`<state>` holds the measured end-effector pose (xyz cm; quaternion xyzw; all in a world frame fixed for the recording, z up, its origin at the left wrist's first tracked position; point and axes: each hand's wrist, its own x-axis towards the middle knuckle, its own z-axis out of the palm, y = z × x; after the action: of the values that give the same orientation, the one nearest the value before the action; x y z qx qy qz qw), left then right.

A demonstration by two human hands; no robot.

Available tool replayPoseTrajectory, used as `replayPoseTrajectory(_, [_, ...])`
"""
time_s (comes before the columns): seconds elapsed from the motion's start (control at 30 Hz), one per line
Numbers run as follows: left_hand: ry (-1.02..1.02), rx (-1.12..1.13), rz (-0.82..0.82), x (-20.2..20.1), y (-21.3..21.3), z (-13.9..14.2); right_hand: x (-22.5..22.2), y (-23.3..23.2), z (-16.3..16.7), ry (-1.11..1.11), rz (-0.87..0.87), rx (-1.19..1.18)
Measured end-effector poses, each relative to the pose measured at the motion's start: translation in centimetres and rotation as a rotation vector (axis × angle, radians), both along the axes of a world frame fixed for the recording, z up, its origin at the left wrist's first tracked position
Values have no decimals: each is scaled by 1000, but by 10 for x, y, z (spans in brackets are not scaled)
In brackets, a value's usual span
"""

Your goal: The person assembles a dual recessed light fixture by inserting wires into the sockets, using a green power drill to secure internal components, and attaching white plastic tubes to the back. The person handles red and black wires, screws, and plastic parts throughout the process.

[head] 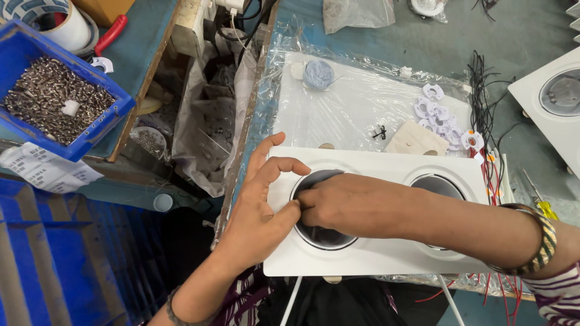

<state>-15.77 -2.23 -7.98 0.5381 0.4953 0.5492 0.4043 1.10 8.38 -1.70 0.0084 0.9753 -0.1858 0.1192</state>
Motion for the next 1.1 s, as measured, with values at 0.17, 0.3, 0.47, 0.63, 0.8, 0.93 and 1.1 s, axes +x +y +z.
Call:
replayPoseTrajectory(0.17, [-148, 61, 44, 6, 1, -4, 7, -2, -2, -10, -16, -10])
replayPoseTrajectory(0.3, [-623, -192, 97, 13, 8, -1, 24, -12, 17, 166, -87, 41])
replayPoseTrajectory(0.47, [-466, -228, 70, 16, 6, 6, 83, -51, 32, 593, -664, 696])
replayPoseTrajectory(0.63, [-451, -96, 139, 25, -11, 6, 143, -25, 3, 459, -1126, 462])
replayPoseTrajectory(0.8, [-400, 176, 244, 36, -26, 4, 160, 13, 10, 524, -960, 421])
replayPoseTrajectory(0.93, [-156, 33, 363, 39, -30, 8, 135, 44, 9, 509, -771, 387])
replayPoseTrajectory(1.1, [776, 463, 300, 17, -30, 37, 123, 46, -10, 523, -759, 448])
